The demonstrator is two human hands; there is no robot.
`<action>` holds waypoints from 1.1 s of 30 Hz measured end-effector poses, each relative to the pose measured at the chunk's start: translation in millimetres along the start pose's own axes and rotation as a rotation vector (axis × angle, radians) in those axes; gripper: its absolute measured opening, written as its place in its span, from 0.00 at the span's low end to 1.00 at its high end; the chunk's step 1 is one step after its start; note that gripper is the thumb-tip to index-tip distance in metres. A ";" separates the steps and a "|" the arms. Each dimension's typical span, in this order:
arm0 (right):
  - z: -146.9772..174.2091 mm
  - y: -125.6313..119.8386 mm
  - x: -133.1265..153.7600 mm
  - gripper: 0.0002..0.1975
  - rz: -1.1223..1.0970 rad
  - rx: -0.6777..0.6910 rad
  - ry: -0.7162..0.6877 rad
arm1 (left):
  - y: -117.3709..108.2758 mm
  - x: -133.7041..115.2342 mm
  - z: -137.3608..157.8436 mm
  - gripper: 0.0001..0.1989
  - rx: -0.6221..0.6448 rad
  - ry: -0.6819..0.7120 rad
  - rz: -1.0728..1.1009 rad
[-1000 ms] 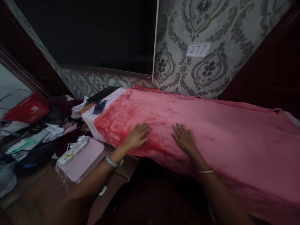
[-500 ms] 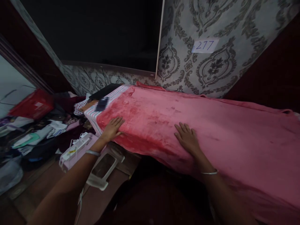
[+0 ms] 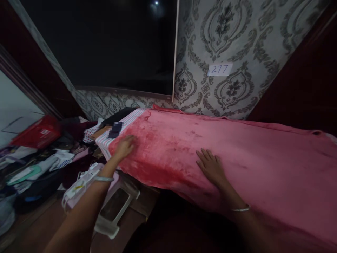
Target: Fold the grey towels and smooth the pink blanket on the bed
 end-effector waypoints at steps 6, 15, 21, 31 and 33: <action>-1.9 4.0 -0.6 0.27 0.008 -0.023 -0.010 | 37.8 -92.0 -57.1 0.31 0.132 0.386 0.239; -3.6 14.1 -6.3 0.28 0.012 -0.050 -0.021 | 49.5 -24.7 -87.1 0.30 0.144 0.055 0.083; -4.2 21.4 -8.6 0.28 0.005 -0.072 -0.028 | 45.2 17.5 -91.6 0.33 0.116 -0.145 -0.003; -5.1 26.9 -10.9 0.28 -0.004 -0.104 -0.025 | 41.3 2.1 -117.5 0.31 -0.002 -0.017 0.014; -5.3 29.1 -12.3 0.28 -0.012 -0.123 -0.030 | 46.5 -11.5 -129.7 0.30 0.080 0.105 0.067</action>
Point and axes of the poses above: each hand's wrist, its own z-axis away from the middle knuckle, its own y-axis out of the palm, x = y × z, the point moved 3 cm from there along -z, towards the middle knuckle, and after that the axes turned 9 degrees about y, right-handed, at the moved point
